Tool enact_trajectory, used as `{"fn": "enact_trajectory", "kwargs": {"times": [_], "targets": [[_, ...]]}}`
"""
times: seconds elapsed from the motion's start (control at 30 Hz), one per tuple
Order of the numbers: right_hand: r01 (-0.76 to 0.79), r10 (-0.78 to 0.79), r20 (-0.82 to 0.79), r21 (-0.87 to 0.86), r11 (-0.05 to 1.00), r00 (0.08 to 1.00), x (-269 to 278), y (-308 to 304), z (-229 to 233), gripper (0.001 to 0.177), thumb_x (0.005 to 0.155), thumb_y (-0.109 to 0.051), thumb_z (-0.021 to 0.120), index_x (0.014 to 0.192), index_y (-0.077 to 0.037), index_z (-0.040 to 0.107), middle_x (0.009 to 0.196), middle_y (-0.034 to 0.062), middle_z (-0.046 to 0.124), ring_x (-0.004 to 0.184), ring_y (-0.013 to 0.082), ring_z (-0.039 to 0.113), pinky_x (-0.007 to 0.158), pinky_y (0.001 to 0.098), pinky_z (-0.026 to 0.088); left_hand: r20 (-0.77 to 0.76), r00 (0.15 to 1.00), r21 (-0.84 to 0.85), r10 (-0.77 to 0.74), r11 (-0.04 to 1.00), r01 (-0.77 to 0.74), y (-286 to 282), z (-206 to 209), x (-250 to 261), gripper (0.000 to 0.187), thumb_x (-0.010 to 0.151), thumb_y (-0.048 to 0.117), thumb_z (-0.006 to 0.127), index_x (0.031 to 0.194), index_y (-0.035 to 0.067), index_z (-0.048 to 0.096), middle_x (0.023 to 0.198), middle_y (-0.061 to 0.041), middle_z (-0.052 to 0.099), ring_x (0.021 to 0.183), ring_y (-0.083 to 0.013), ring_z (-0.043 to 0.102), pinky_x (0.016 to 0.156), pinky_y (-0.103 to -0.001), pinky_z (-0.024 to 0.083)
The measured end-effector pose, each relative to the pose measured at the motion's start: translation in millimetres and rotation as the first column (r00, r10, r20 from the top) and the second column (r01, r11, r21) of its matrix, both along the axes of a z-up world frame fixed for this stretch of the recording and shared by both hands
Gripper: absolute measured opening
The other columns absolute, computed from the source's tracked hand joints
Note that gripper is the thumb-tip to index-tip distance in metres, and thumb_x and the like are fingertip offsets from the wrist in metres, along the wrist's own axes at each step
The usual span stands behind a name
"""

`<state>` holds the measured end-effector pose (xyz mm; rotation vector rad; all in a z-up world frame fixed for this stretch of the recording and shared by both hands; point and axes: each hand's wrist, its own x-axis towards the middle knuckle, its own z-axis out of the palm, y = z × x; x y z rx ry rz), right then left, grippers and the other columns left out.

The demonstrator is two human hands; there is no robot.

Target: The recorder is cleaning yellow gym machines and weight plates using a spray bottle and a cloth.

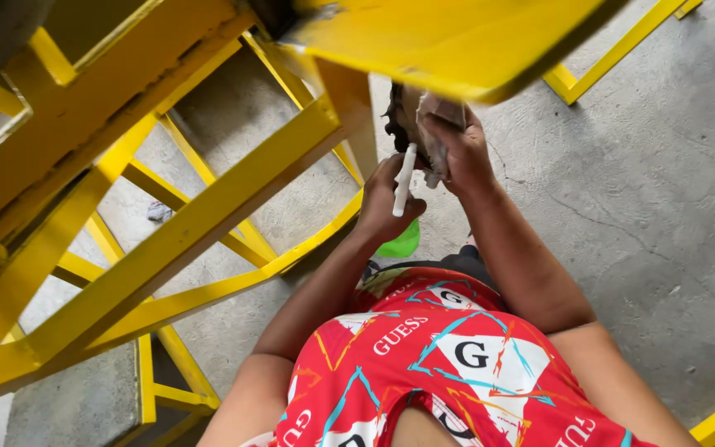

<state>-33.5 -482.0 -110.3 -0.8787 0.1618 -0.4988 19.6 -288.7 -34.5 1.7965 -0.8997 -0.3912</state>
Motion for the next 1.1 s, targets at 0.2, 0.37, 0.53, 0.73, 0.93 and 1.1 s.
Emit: {"fn": "enact_trajectory", "kwargs": {"times": [0.2, 0.37, 0.53, 0.73, 0.93, 1.1], "targets": [[0.039, -0.041, -0.128, -0.020, 0.999, 0.991, -24.4, -51.1, 81.8, 0.043, 0.092, -0.008, 0.074, 0.132, -0.002, 0.059, 0.114, 0.0033, 0.068, 0.103, 0.0141, 0.066, 0.093, 0.0290, 0.054, -0.038, 0.999, 0.043, -0.031, 0.999, 0.032, -83.9, 2.8, -25.7, 0.071, 0.060, 0.012, 0.080, 0.127, 0.005, 0.060, 0.112, -0.019, 0.062, 0.101, -0.0378, 0.065, 0.084, -0.043, 0.057], [-0.001, -0.030, -0.165, -0.186, 0.983, 0.986, -39.5, -122.7, 78.5, 0.040, 0.095, -0.009, 0.072, 0.132, -0.003, 0.061, 0.118, 0.0025, 0.069, 0.107, 0.0112, 0.065, 0.094, 0.0276, 0.054, 0.061, 0.998, 0.006, -0.024, 1.000, 0.024, -162.5, -17.6, -37.3, 0.069, 0.061, 0.011, 0.083, 0.125, 0.003, 0.059, 0.107, -0.020, 0.064, 0.101, -0.0402, 0.063, 0.088, -0.045, 0.053], [-0.012, -0.021, -0.153, -0.211, 0.977, 0.988, -65.2, -191.0, 79.0, 0.034, 0.099, -0.006, 0.070, 0.132, -0.001, 0.062, 0.118, 0.0038, 0.070, 0.108, 0.0110, 0.066, 0.094, 0.0289, 0.055, -0.126, 0.991, 0.067, -0.040, 0.997, 0.049, -241.0, -2.8, -56.2, 0.054, 0.066, 0.013, 0.080, 0.118, 0.007, 0.065, 0.104, -0.016, 0.068, 0.096, -0.0339, 0.071, 0.085, -0.041, 0.058], [-0.031, -0.033, -0.146, -0.414, 0.910, 0.989, -95.6, -250.5, 99.8, 0.053, 0.098, -0.022, 0.074, 0.144, -0.004, 0.055, 0.134, 0.0078, 0.062, 0.124, 0.0161, 0.059, 0.108, 0.0330, 0.047, -0.115, 0.993, 0.062, -0.015, 0.998, 0.022, -317.1, -16.9, -72.1, 0.067, 0.066, 0.017, 0.081, 0.129, 0.008, 0.059, 0.109, -0.019, 0.068, 0.101, -0.0376, 0.068, 0.088, -0.043, 0.055], [0.025, -0.027, 0.012, -0.832, 0.555, 1.000, -84.5, -292.4, 105.8, 0.089, 0.079, -0.035, 0.089, 0.150, -0.006, 0.045, 0.149, 0.0106, 0.044, 0.143, 0.0216, 0.042, 0.122, 0.0382, 0.033, -0.225, 0.968, 0.137, -0.111, 0.980, 0.145, -352.2, -27.4, -48.8, 0.075, 0.068, 0.028, 0.089, 0.132, 0.006, 0.056, 0.118, -0.018, 0.069, 0.112, -0.0343, 0.067, 0.093, -0.042, 0.053], [-0.056, -0.056, -0.209, -0.495, 0.867, 0.976, -62.3, -343.1, 43.7, 0.046, 0.086, -0.007, 0.079, 0.129, -0.007, 0.063, 0.125, 0.0082, 0.060, 0.107, 0.0149, 0.061, 0.090, 0.0317, 0.054, -0.619, 0.625, -0.244, -0.475, 0.873, 0.422, -379.8, -96.3, -8.5, 0.100, 0.069, 0.026, 0.095, 0.150, 0.001, 0.041, 0.142, -0.010, 0.058, 0.126, -0.0186, 0.060, 0.107, -0.038, 0.049]]}}
